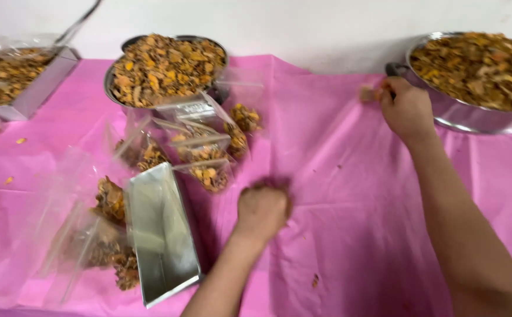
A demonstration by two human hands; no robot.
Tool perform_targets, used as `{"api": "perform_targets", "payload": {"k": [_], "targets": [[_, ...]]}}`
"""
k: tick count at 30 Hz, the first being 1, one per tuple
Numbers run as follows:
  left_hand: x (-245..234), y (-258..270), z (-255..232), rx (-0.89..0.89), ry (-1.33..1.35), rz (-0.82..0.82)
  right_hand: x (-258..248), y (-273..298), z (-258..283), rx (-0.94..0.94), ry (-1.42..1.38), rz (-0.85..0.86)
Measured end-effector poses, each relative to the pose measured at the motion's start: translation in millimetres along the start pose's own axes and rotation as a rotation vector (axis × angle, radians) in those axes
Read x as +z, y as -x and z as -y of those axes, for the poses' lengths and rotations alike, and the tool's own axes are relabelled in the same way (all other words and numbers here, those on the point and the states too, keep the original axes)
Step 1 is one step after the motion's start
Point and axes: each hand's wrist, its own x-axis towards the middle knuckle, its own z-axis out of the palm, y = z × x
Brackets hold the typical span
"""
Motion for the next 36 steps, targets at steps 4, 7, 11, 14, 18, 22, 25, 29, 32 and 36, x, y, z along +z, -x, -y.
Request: {"api": "perform_targets", "payload": {"k": [4,7,11,14,18,22,25,29,32,36], "targets": [[-22.7,-16.5,7.4,-0.045,0.066,0.079,43.4,104.1,-20.7,0.129,0.502,0.421],[-14.1,-17.3,10.4,-0.074,0.104,0.066,-106.6,111.3,136.1,0.16,-0.373,0.468],[-14.8,-17.3,9.9,-0.127,0.117,0.134,-126.8,135.8,83.9,0.43,-0.466,0.206],[-13.3,-20.1,9.9,-0.161,0.116,0.153,-111.9,157.7,32.7,0.398,-0.037,0.06],[-18.5,-20.3,8.4,-0.206,0.124,0.232,-149.4,140.0,126.9,0.439,-0.435,0.341],[-9.3,-17.6,9.7,-0.225,0.119,0.268,-140.6,138.6,80.7,0.411,-0.823,0.161],[-4.2,-17.4,11.4,-0.209,0.102,0.24,-118.9,158.1,19.6,0.54,-0.414,-0.132],[-6.8,-17.1,6.5,-0.223,0.103,0.234,-134.0,150.9,81.8,0.627,-0.502,0.054],[-11.5,-12.2,5.1,-0.22,0.091,0.221,-146.1,139.6,89.3,0.61,-0.755,-0.035],[-10.9,-9.2,6.7,-0.2,0.093,0.223,-115.1,164.6,-27.6,0.518,-0.089,-0.289]]}}
